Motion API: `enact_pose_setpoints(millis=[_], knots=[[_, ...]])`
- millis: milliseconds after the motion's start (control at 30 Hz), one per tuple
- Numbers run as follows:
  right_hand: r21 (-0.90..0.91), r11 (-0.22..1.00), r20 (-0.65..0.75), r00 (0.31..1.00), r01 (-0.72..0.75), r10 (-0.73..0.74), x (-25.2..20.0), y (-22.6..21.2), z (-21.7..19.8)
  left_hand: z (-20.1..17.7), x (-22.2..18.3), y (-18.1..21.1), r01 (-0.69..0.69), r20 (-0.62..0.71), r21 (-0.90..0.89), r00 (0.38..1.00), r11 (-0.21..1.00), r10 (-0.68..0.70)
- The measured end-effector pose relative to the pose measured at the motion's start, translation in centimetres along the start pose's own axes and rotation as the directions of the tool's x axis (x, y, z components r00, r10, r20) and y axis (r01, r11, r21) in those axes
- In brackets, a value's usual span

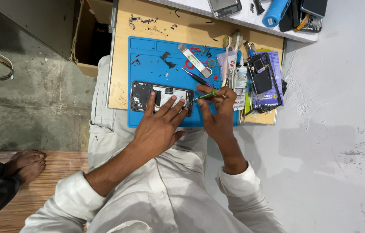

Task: The person holds a smartphone and removes the back cover to expose the internal components. They then use a screwdriver to unscrew and remove a metal bracket from the phone's interior.

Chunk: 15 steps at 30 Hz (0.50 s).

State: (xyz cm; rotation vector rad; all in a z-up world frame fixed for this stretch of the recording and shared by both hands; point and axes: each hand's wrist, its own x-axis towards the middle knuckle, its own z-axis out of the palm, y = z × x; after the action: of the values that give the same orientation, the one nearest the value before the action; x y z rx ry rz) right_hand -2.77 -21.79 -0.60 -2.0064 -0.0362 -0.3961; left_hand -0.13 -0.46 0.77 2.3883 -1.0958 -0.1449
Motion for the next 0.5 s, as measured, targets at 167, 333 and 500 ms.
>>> enact_pose_setpoints(millis=[167,333,500], knots=[[-0.158,0.987,-0.070,0.997,0.032,-0.044,0.3,-0.6,0.1,0.0,-0.1,0.1,0.001,-0.005,-0.007,1.000,1.000,-0.001],[0.003,0.999,-0.047,0.998,-0.043,0.043,-0.4,0.4,0.4,0.3,-0.3,0.1,-0.002,-0.018,-0.001,1.000,1.000,0.002],[-0.090,0.990,-0.037,0.993,0.110,-0.113,-0.6,0.8,0.6,0.2,-0.1,-0.1,-0.003,-0.026,-0.022,1.000,1.000,0.003]])
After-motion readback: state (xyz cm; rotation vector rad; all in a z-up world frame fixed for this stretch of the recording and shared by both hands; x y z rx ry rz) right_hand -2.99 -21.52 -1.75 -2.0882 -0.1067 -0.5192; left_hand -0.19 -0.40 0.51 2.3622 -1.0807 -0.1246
